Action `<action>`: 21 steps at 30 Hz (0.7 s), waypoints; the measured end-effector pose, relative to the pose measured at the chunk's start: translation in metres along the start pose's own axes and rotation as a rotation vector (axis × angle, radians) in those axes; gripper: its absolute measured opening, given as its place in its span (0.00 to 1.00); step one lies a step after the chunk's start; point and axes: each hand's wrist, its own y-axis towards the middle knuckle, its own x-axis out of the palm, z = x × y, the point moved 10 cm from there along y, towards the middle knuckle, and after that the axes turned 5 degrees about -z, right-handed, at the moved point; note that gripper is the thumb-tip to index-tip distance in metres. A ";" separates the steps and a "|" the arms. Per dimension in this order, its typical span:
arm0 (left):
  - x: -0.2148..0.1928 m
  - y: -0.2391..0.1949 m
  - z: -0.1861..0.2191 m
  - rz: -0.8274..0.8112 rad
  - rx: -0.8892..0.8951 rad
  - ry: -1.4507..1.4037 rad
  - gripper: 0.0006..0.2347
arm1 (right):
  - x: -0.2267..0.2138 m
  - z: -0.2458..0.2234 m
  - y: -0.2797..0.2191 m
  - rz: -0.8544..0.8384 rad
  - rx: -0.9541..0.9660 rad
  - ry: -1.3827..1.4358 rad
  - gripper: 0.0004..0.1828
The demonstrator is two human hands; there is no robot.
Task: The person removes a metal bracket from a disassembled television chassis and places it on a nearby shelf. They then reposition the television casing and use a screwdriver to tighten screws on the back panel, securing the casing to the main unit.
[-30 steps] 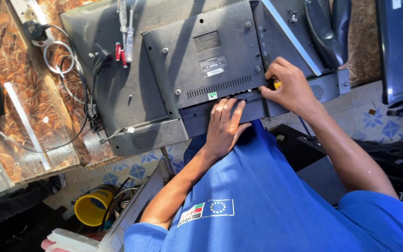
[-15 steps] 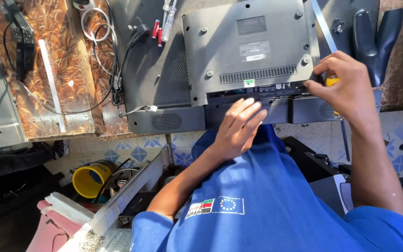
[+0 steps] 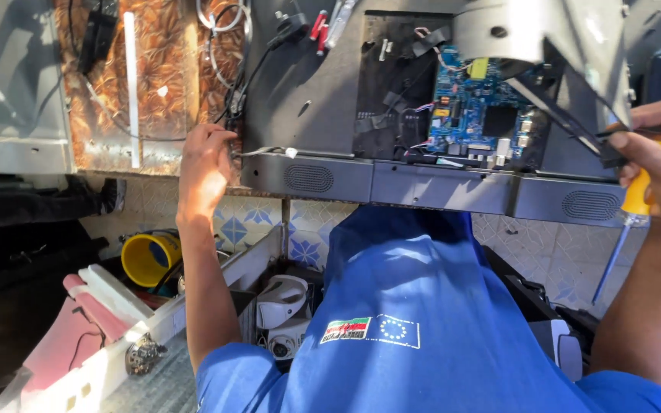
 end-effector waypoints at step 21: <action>-0.046 -0.002 0.054 0.289 0.359 -0.197 0.10 | 0.024 -0.017 -0.006 0.061 0.128 0.308 0.08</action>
